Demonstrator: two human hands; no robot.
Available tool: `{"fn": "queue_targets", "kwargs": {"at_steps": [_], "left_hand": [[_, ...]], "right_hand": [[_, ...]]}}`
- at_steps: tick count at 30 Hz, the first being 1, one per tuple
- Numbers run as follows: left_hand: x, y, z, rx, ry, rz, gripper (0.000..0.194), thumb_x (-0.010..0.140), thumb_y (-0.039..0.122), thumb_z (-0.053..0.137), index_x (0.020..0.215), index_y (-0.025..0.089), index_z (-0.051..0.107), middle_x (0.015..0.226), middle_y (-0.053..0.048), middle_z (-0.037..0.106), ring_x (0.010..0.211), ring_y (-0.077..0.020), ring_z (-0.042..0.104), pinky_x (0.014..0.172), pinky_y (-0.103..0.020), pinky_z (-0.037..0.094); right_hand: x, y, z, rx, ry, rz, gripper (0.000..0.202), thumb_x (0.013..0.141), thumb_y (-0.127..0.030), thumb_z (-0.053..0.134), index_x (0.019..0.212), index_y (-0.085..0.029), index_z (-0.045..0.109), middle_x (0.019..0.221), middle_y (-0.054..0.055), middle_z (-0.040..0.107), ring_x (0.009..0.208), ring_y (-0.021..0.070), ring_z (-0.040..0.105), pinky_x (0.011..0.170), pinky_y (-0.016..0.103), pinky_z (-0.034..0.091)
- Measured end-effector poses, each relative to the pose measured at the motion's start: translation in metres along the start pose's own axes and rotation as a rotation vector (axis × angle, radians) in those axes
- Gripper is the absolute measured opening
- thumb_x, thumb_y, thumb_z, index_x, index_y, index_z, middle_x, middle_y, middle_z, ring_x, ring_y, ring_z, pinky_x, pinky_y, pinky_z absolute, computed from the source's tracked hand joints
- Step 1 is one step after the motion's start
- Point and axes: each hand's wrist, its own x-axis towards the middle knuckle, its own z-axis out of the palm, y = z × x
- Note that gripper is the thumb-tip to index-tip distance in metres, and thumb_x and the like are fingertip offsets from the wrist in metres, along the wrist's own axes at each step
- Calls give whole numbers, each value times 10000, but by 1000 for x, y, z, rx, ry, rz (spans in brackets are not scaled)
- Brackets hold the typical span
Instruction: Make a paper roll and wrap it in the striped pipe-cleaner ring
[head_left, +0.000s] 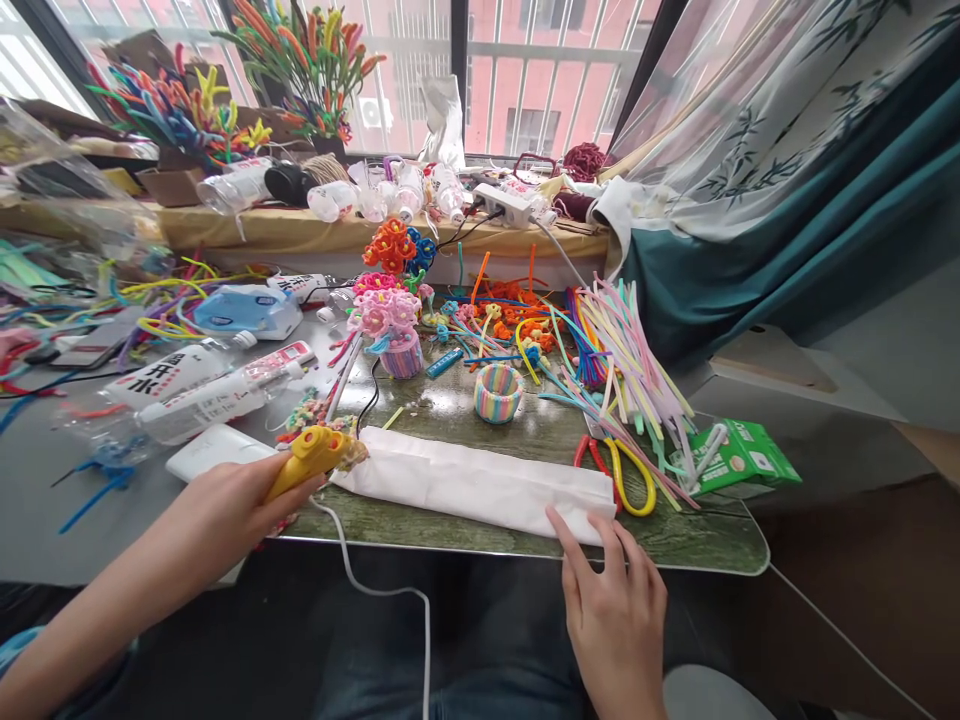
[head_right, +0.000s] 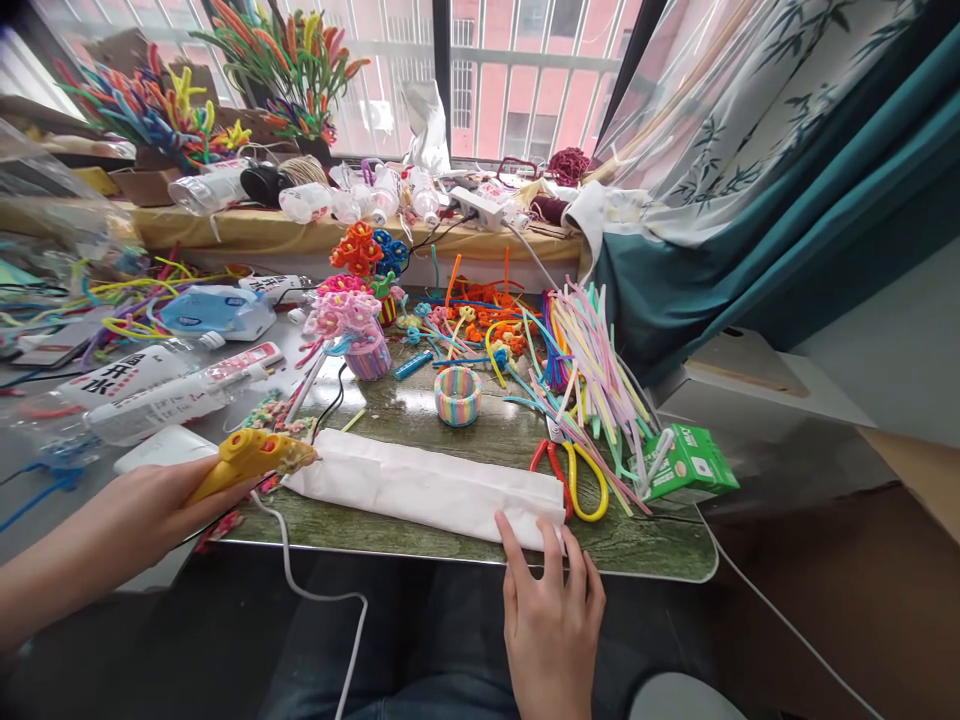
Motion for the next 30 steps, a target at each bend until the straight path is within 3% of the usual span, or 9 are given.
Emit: {"fn": "queue_targets", "kwargs": {"at_steps": [9,13,17,20,22,26,30], "left_hand": [[-2,-4,-7,135,-14,-49,335,893,467,429,722,216,568,657,-14,633,674,-216,597,616,-252,289],[-8,-1,-19,259,-21,-120,351,911,489,415,966,217,630,788,-47,681,778,-260,641,621,-259,298],[-11,1,-27,346,41,-169,426,946,483,366,1236,251,574,927,-57,709,825,-269,656,621,-273,330],[-7,-5,-20,361,115,-66,478,952,424,389,1352,186,498,1123,-113,690,981,-278,637,750,-302,404],[-2,-11,-9,396,158,-6,486,970,367,360,1376,125,474,1128,-145,673,1036,-285,604,841,-326,406],[3,-23,12,467,180,-28,503,999,254,202,1388,94,478,1067,-160,659,1022,-309,571,840,-377,406],[0,-27,20,475,205,-54,540,975,164,170,1417,87,469,1171,-178,641,1102,-323,561,912,-416,388]], "right_hand": [[0,0,-1,8,-17,4,626,962,-181,500,1510,-442,347,1320,94,555,1240,344,505,964,522,419],[0,2,2,16,5,-8,630,966,-185,492,1513,-451,331,1306,92,560,1237,339,508,962,519,416],[0,2,-2,54,-28,-1,611,965,-186,491,1499,-452,361,1321,87,551,1254,338,497,970,520,415],[1,2,-6,82,-66,21,590,958,-166,497,1475,-438,414,1333,86,542,1272,338,485,993,525,407],[1,3,-7,93,-59,14,598,953,-152,499,1469,-443,421,1326,84,545,1263,337,492,994,528,406],[0,6,-6,104,-40,-8,652,948,-123,490,1485,-474,372,1314,73,553,1244,325,509,982,517,414],[-1,13,-5,100,-63,-42,657,955,-114,476,1491,-476,358,1319,68,549,1247,310,510,990,499,412]]}}
